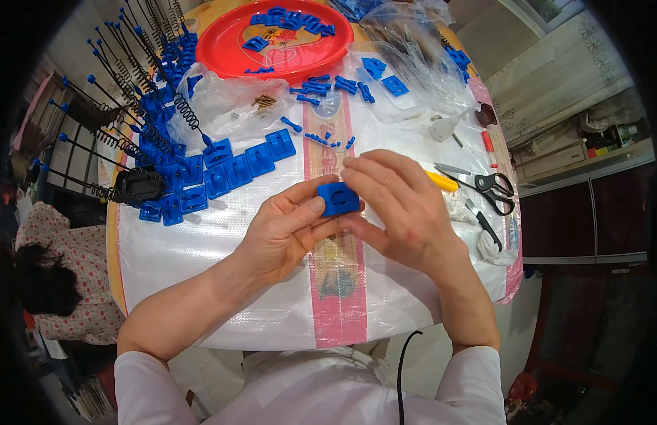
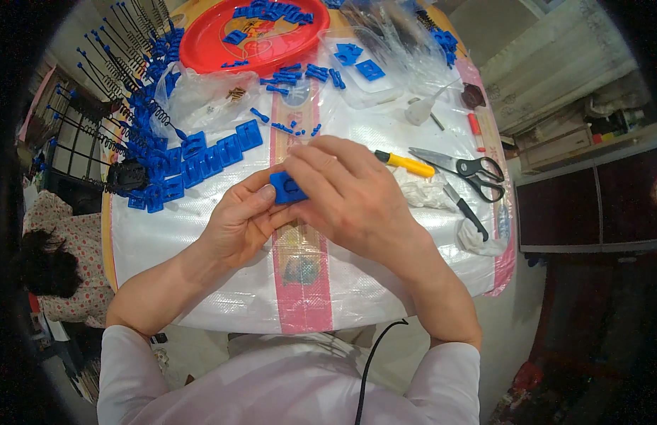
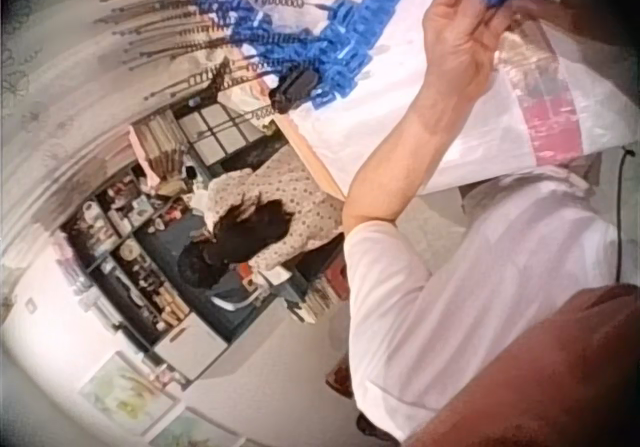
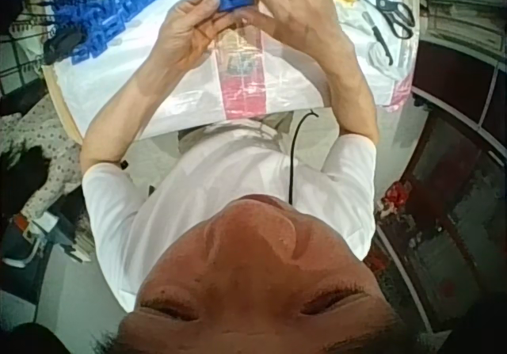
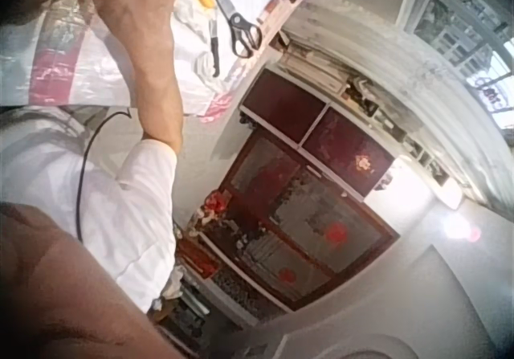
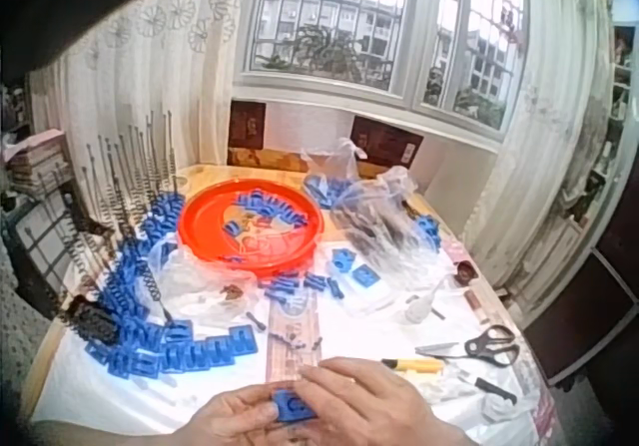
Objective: Assembling small blue plastic fixture parts and applying glue from a bottle.
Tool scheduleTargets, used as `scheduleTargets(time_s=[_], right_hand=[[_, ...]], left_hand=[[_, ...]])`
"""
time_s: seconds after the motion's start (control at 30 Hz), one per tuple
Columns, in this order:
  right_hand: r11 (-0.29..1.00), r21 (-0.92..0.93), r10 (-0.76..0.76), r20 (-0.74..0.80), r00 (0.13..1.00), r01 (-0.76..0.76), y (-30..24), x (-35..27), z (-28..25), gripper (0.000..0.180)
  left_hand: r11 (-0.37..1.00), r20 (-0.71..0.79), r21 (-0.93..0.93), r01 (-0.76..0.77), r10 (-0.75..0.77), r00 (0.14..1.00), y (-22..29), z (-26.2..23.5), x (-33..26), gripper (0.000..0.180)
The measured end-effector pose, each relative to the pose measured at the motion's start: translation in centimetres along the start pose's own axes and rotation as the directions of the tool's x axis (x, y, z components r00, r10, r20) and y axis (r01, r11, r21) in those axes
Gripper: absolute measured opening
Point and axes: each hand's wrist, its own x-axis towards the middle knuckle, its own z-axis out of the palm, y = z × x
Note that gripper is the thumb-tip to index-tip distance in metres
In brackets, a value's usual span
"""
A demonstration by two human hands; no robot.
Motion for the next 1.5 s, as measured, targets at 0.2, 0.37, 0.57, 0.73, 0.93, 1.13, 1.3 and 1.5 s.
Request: scheduleTargets(time_s=[0.2, 0.37, 0.57, 0.73, 0.93, 1.13, 1.3, 1.5], right_hand=[[0.995, 0.067, 0.074, -0.004, 0.997, -0.074, 1.9, -0.4, -1.6, 0.064], [0.994, 0.091, 0.064, 0.032, 0.997, -0.066, 2.9, -0.7, -1.5, 0.061], [0.99, 0.126, 0.051, 0.052, 0.997, -0.057, 2.8, -0.9, -1.0, 0.06], [0.981, 0.181, 0.055, 0.045, 0.997, -0.062, 2.5, -0.9, -0.3, 0.057], [0.975, 0.216, 0.042, 0.037, 0.998, -0.049, 2.3, -1.1, 0.2, 0.051], [0.965, 0.256, 0.052, 0.029, 0.998, -0.057, 2.5, -1.3, 0.6, 0.04], [0.958, 0.278, 0.062, 0.029, 0.998, -0.068, 2.5, -1.3, 0.5, 0.039], [0.885, 0.413, 0.197, 0.084, 0.977, -0.214, 1.8, -1.4, 1.0, 0.04]], left_hand=[[1.0, -0.015, -0.01, 0.01, -0.01, 1.0, 0.2, 0.5, -0.1, 0.041], [1.0, -0.01, -0.001, 0.022, -0.022, 1.0, 0.2, 0.5, 0.0, 0.042], [0.999, 0.011, 0.04, 0.026, -0.026, 1.0, 0.1, 0.2, 0.0, 0.046], [0.998, 0.012, 0.051, 0.022, -0.023, 1.0, 0.0, 0.1, 0.0, 0.046], [0.993, 0.019, 0.119, 0.014, -0.017, 1.0, -0.1, 0.4, -0.1, 0.048], [0.98, 0.025, 0.196, -0.039, 0.035, 0.999, -0.2, 0.7, -0.2, 0.049], [0.9, 0.052, 0.418, -0.121, 0.11, 0.993, -0.3, 0.7, -0.3, 0.046], [0.842, -0.015, 0.518, -0.148, 0.182, 0.983, -0.4, 0.3, -0.7, 0.042]])
